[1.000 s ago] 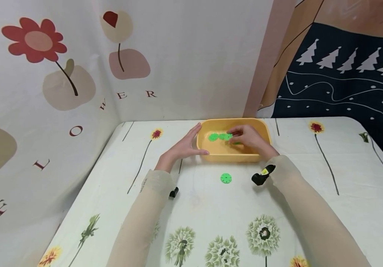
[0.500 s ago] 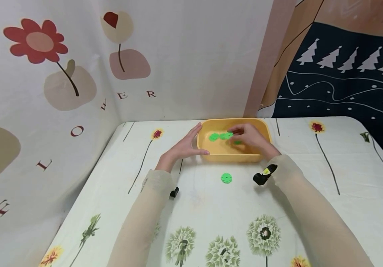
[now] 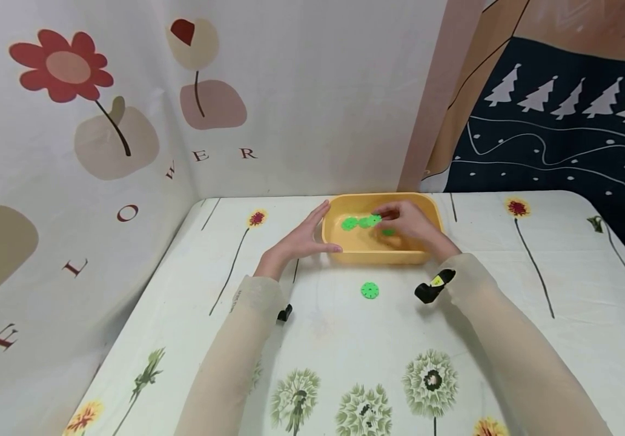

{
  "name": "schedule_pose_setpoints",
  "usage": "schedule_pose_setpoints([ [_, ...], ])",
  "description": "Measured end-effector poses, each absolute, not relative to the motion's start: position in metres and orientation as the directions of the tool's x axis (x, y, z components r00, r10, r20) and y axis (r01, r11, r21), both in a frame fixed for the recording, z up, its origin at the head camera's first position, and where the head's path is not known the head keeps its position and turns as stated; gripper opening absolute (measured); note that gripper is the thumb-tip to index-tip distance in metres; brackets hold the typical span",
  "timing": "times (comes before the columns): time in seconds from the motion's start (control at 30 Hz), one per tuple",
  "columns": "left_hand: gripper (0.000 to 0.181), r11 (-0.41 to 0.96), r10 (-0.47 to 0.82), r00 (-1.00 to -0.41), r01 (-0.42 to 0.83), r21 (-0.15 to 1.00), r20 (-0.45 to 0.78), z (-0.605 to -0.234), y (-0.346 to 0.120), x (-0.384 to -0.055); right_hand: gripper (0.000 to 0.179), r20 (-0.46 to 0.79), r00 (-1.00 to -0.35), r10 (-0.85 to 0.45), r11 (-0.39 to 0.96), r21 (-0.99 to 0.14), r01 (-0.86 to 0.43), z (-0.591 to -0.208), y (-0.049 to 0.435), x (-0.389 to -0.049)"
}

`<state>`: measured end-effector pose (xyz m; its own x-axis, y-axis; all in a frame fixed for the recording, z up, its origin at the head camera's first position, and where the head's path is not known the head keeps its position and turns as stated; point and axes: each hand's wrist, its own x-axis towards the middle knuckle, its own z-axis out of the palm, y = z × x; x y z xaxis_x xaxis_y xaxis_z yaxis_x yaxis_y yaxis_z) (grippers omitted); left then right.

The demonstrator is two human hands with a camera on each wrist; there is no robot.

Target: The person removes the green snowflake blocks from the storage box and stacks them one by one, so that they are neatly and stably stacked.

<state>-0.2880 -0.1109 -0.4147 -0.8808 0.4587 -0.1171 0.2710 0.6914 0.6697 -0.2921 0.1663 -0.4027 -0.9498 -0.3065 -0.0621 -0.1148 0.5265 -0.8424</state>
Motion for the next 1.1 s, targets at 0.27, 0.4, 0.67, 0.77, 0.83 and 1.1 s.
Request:
schedule_pose_setpoints([
  [0.27, 0.114, 0.698, 0.459, -0.881, 0.274, 0.662, -0.119, -0.4139, -0.1109, -0.2883, 0.034, 0.002, -0.941, -0.339, 0.506, -0.843, -0.184, -0.4024, 0.1678, -0.2911],
  [0.4, 0.113, 0.698, 0.458, -0.881, 0.273, 0.662, -0.119, -0.4138, -0.111, -0.2885, 0.033, 0.007, -0.94, -0.34, 0.496, -0.848, -0.186, -0.4012, 0.1679, -0.2904],
  [0.67, 0.113, 0.692, 0.462, -0.879, 0.276, 0.667, -0.116, -0.4141, -0.1112, -0.2893, 0.034, 0.006, -0.936, -0.353, 0.488, -0.852, -0.189, -0.3995, 0.1692, -0.2888],
  [0.77, 0.114, 0.691, 0.464, -0.878, 0.28, 0.667, -0.112, -0.4138, -0.1109, -0.2891, 0.035, 0.008, -0.936, -0.353, 0.496, -0.846, -0.194, -0.3993, 0.1691, -0.2875],
  [0.83, 0.114, 0.69, 0.465, -0.878, 0.282, 0.667, -0.11, -0.4137, -0.1106, -0.2889, 0.035, 0.011, -0.935, -0.353, 0.499, -0.843, -0.199, -0.3996, 0.1691, -0.2868],
  [1.1, 0.113, 0.694, 0.46, -0.88, 0.275, 0.666, -0.116, -0.4127, -0.1105, -0.2878, 0.035, 0.009, -0.936, -0.353, 0.503, -0.842, -0.198, -0.3988, 0.1693, -0.2841],
])
